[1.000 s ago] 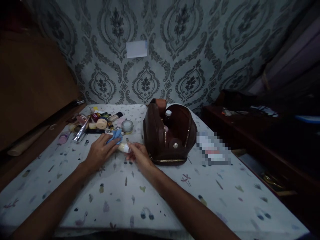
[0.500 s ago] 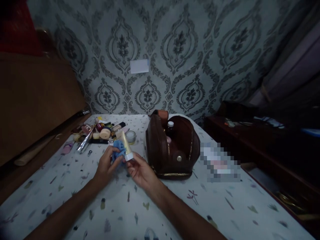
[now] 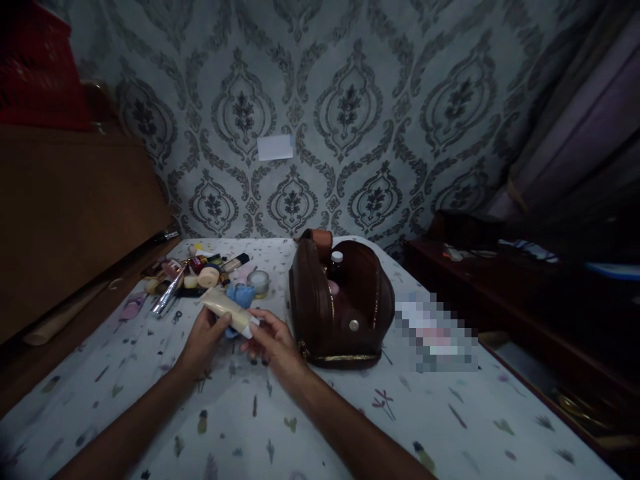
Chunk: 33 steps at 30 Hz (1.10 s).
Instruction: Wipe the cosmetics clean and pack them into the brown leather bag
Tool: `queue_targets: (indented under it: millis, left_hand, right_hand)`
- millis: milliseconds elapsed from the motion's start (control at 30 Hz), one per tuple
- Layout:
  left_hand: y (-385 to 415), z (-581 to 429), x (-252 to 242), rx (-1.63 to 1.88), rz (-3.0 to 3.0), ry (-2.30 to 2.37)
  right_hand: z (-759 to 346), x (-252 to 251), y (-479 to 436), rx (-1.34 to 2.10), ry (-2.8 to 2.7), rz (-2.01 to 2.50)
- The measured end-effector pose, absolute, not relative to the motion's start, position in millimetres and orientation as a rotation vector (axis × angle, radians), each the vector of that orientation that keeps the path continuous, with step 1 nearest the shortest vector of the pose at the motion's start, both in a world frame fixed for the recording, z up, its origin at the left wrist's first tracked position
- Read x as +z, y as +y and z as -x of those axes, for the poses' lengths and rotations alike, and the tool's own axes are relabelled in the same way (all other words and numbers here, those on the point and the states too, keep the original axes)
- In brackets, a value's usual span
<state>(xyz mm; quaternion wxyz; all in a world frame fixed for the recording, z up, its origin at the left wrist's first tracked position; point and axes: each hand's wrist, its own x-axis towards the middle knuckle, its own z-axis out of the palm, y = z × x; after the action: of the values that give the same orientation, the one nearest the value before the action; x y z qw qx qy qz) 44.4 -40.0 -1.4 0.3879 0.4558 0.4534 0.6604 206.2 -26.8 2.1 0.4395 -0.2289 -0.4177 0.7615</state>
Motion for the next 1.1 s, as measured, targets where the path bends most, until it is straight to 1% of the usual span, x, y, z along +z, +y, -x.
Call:
queue_targets:
  millis: [133, 233, 367, 500, 700, 933, 1100]
  left_hand:
    - [-44.2, -47.2, 3.6, 1.663, -0.989, 1.020]
    - [-47.8, -49.7, 12.3, 1.621, -0.878, 0.934]
    - [-48.5, -49.5, 19.5, 1.562, -0.815, 0.919]
    - [-46.0, -46.4, 18.4, 1.568, -0.690, 0.947]
    - [-42.5, -40.0, 14.8, 1.688, -0.496, 0.916]
    - [-49.4, -44.6, 28.1, 1.602, -0.373, 1.007]
    - [-54.9, -52.8, 31.7, 1.501, -0.433, 1.103]
  right_hand:
    - [-207.5, 3.6, -24.7, 1.638, -1.267, 0.624]
    - [-211.5, 4.1, -24.6, 1.386, -1.451, 0.680]
    - [-216.8, 6.6, -29.9, 0.965, -1.666, 0.719]
    - [-219.7, 12.4, -36.9, 0.718, -1.733, 0.737]
    - [-225.3, 20.6, -42.5, 0.611, -1.832, 0.631]
    - [-229.3, 30.5, -48.2, 0.652, -1.787, 0.558]
    - [-233.5, 41.6, -54.7, 0.737, -1.763, 0.574]
